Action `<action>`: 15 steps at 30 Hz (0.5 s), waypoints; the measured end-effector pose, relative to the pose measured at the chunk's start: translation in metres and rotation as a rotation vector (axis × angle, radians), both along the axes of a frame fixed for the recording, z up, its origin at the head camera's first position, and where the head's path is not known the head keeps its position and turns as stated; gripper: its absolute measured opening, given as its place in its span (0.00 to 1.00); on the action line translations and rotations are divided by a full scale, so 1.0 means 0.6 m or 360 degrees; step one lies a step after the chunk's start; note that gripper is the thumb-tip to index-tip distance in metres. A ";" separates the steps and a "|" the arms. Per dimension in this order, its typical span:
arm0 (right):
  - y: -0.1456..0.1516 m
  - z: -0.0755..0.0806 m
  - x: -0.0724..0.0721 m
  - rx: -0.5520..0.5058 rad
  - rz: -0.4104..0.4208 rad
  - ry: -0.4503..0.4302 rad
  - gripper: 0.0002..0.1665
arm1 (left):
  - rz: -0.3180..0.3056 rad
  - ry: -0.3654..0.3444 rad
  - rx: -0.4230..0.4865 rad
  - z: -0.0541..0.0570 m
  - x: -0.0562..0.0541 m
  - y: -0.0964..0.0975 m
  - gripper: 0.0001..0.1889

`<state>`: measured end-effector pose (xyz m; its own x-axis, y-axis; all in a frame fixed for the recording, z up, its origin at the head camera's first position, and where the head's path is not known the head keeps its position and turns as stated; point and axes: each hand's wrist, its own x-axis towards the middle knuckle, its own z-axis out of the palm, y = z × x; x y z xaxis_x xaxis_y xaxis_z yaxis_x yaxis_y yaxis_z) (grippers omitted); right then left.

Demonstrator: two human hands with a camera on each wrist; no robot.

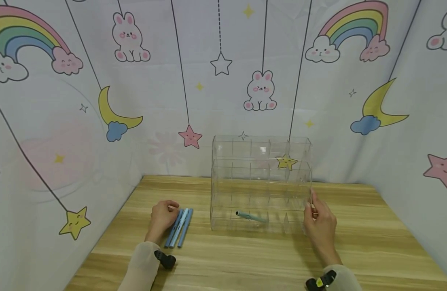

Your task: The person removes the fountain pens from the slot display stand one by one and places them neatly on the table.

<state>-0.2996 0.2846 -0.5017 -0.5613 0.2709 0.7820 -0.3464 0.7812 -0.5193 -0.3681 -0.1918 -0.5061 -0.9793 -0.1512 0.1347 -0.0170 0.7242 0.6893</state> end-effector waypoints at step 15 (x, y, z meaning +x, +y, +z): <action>-0.002 0.001 0.001 -0.0016 0.0028 -0.0009 0.30 | 0.0051 -0.0004 -0.0019 0.004 0.004 0.002 0.14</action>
